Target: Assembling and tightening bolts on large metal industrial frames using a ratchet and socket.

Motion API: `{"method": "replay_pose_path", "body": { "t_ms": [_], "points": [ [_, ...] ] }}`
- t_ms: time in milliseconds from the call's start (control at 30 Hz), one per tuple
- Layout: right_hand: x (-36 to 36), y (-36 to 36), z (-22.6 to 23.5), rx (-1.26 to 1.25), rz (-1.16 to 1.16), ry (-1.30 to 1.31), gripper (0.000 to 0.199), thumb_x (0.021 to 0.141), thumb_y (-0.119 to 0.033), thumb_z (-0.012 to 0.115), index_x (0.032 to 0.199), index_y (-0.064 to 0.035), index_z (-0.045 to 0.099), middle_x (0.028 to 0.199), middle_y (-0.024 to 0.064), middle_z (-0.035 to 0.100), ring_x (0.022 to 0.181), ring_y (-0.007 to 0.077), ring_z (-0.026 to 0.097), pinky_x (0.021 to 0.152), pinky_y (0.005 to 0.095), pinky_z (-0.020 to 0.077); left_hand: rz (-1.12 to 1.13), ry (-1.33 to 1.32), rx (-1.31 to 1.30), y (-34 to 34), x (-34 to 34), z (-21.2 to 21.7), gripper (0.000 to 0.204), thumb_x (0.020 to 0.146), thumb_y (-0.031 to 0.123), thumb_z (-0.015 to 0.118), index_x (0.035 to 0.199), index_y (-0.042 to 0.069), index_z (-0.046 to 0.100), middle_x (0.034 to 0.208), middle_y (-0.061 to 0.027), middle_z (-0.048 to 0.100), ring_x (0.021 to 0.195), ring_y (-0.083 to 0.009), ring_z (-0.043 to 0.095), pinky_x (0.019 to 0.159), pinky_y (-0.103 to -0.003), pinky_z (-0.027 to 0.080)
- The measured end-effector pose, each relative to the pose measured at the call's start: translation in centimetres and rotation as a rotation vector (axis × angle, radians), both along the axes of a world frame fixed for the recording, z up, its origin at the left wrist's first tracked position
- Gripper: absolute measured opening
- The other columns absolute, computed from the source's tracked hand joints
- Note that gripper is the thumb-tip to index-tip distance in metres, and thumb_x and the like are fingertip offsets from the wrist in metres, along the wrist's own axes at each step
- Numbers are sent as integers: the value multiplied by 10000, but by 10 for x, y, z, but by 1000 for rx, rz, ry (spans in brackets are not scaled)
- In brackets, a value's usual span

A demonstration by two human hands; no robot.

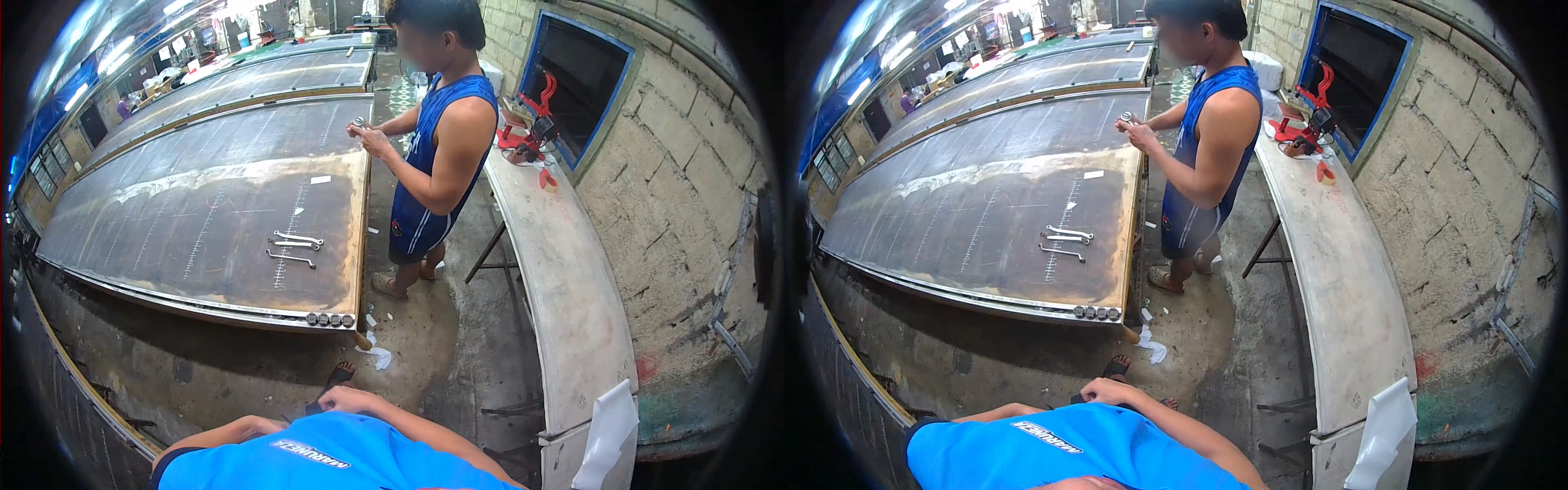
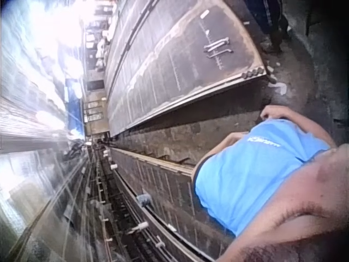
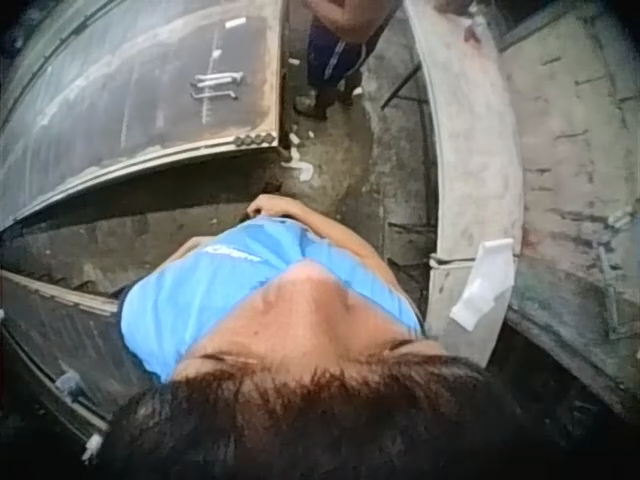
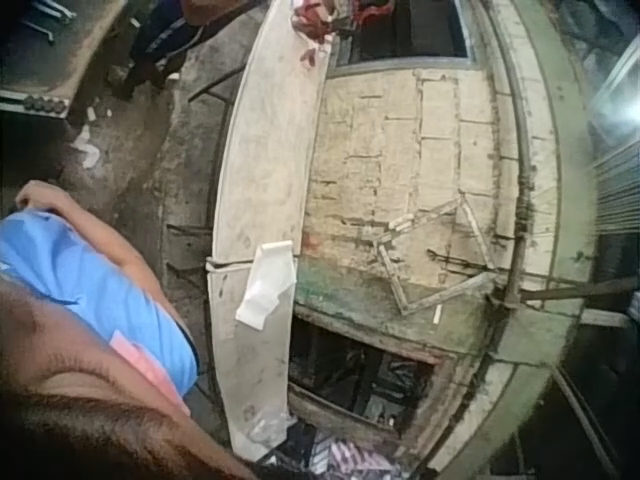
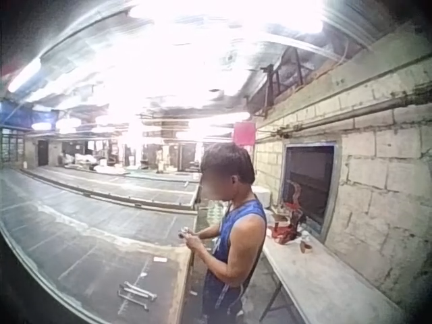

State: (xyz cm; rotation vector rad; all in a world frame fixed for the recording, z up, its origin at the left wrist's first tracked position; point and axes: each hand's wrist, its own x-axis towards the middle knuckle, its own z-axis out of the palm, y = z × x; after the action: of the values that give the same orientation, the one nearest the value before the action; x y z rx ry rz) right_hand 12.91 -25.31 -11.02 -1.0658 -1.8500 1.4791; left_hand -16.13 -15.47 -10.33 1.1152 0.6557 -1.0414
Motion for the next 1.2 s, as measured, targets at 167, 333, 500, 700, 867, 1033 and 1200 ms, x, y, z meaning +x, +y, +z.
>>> {"method": "replay_pose_path", "body": {
  "t_ms": [167,333,500,700,867,1033,1200],
  "points": [
    [42,-53,-1,-196,-123,-102,311,892,-307,692,1041,-35,714,951,123,720,905,213,669,804,372,516,-32,-145,-16,15,-1,-44,574,962,393,656,1419,51,596,1330,-54,653,1164,-192,614,990,-348,493],
    [79,-130,-29,-321,-368,9,349,946,-334,677,1147,-52,718,1104,121,733,1056,216,671,936,364,514,-58,-28,1,27,45,-2,520,983,394,619,1391,72,632,1297,-36,664,1152,-159,610,971,-347,507],
    [104,-171,-31,-347,-503,-202,364,973,-379,677,1164,-73,730,1237,123,695,1156,227,646,983,364,504,-218,-673,738,50,126,-56,330,916,234,586,1120,6,711,984,-231,733,908,-350,722,794,-444,561],
    [100,-194,-25,-289,-607,-159,364,937,-340,717,1186,-75,719,1251,138,669,1172,240,645,1006,374,504,-412,-623,242,-40,264,-3,436,964,410,663,1197,45,712,1116,-127,741,1016,-234,682,892,-403,517],
    [95,-211,-8,-305,-701,-128,324,921,-270,728,1159,-52,704,1169,143,694,1052,239,689,936,364,541,-725,-739,184,-85,301,-50,329,949,331,696,1099,42,738,1004,-71,748,910,-184,659,814,-385,524],
    [82,-221,-8,-266,-827,-209,262,919,-219,718,1087,-21,682,954,148,716,893,242,719,806,362,560,-676,-800,85,-89,305,-45,250,923,265,728,1041,45,741,968,-49,743,867,-171,663,757,-359,532],
    [74,-215,-2,-31,-1328,-315,137,954,-134,650,1001,-10,615,888,168,695,816,309,709,718,409,535,-269,-577,0,-87,295,-45,239,990,307,697,998,69,725,912,9,717,802,-81,613,695,-268,496]
  ]
}}
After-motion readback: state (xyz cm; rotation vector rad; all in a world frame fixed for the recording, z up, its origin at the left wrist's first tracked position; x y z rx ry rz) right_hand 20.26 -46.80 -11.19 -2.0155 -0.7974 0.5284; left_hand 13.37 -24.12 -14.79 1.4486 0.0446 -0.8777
